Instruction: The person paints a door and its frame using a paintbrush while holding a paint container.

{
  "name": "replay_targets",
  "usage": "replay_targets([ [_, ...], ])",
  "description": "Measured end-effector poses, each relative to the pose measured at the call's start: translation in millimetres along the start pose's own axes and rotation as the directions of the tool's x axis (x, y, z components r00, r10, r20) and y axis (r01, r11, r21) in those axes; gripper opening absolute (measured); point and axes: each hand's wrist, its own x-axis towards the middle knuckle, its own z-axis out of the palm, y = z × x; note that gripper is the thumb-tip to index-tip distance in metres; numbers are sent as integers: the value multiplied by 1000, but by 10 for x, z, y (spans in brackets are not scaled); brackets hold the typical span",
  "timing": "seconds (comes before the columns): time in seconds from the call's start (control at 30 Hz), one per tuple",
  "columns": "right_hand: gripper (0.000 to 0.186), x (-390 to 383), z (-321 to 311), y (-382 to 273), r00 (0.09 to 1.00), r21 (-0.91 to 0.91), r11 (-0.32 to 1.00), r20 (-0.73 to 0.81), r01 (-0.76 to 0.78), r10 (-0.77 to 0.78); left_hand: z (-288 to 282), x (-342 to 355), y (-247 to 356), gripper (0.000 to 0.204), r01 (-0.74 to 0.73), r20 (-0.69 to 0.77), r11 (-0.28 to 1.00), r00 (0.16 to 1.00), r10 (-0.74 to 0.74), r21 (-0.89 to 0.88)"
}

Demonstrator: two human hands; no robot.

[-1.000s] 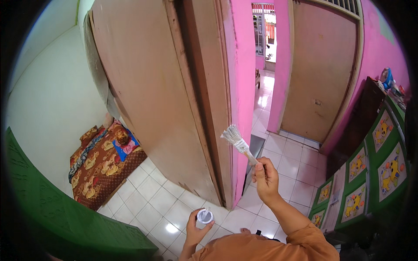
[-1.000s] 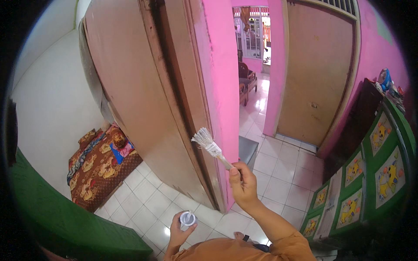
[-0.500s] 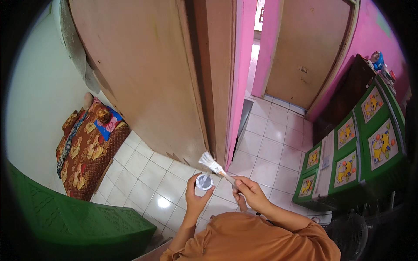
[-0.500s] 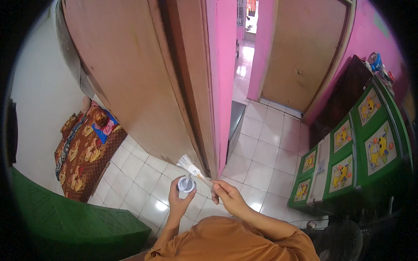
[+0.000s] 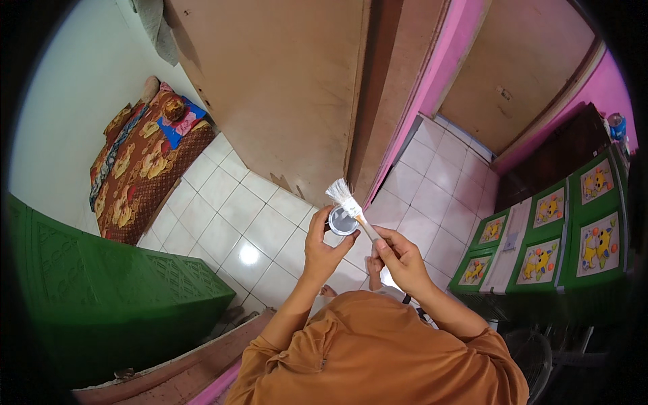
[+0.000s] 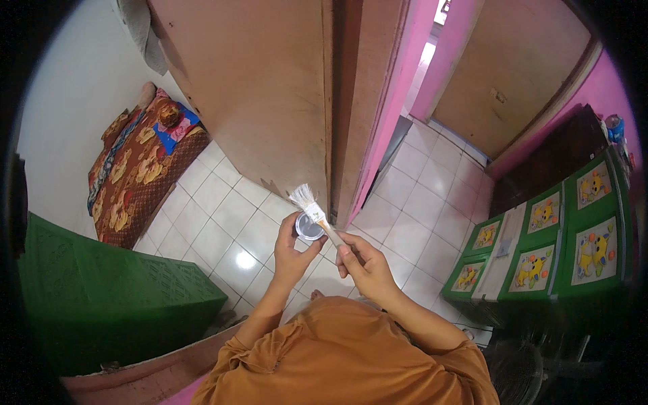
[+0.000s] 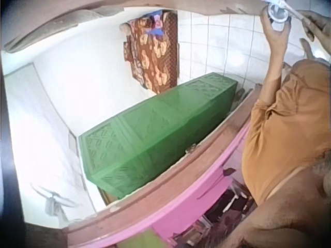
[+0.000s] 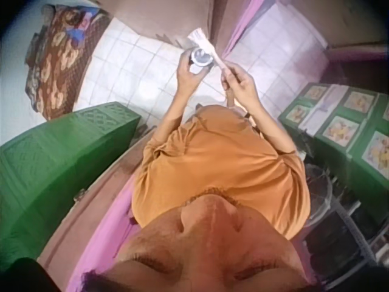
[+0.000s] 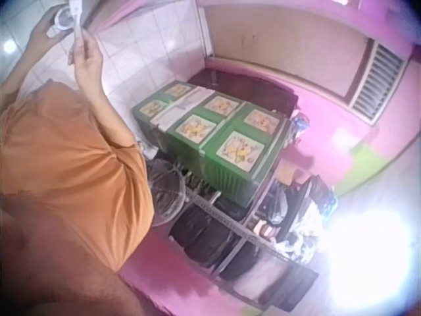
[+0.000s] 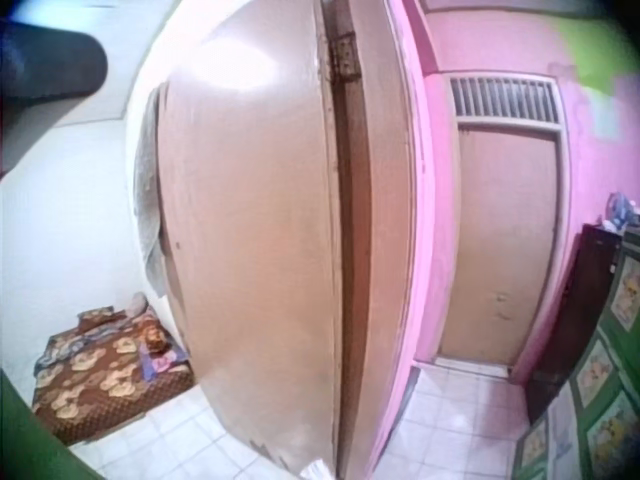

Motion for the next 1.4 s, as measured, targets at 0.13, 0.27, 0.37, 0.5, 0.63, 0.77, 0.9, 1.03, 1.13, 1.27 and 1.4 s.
replay_targets([
  [0.13, 40, 25, 13, 21, 999, -33, 999, 43, -20, 22, -28, -44, 20, 64, 40, 37, 999, 999, -40, 5],
  [0.27, 37, 36, -30, 17, 995, -48, 996, 60, -74, 77, -14, -48, 67, 63, 58, 48, 997, 997, -55, -58],
  [0.37, 35, 66, -78, 108, 995, -37, 998, 85, -58, 61, 14, -53, 64, 60, 70, 47, 989, 997, -64, -133],
  [0.5, 37, 62, -115, 178, 994, -27, 997, 83, -74, 76, 25, -63, 19, 55, 60, 37, 993, 998, -56, -104],
  [0.63, 37, 37, -120, 136, 990, -2, 994, 90, -105, 105, 20, -98, 24, 51, 121, 94, 986, 989, -110, -115],
  [0.77, 34, 24, -151, 183, 993, 6, 998, 96, -66, 65, 26, -105, 4, 50, 132, 108, 982, 987, -117, -138],
  [0.9, 37, -5, -167, 97, 991, 34, 993, 85, -111, 107, 40, -129, -9, 52, 188, 126, 972, 977, -171, -141],
  [1.03, 42, -45, -288, 253, 995, 29, 995, 44, -95, 94, 76, -156, 19, 55, 233, 151, 960, 966, -210, -157],
  [1.13, 48, -50, -469, 487, 997, 155, 986, -35, -67, 73, 107, -164, 21, 60, 267, 174, 950, 955, -239, -164],
  [1.27, 55, -53, -890, 869, 961, 167, 975, -208, -147, 181, 222, -159, 46, 66, 304, 221, 937, 939, -264, -173],
  [1.4, 57, -164, -1532, 1765, 825, 169, 948, -468, -268, 317, 388, -94, 29, 64, 312, 318, 942, 912, -260, -121],
])
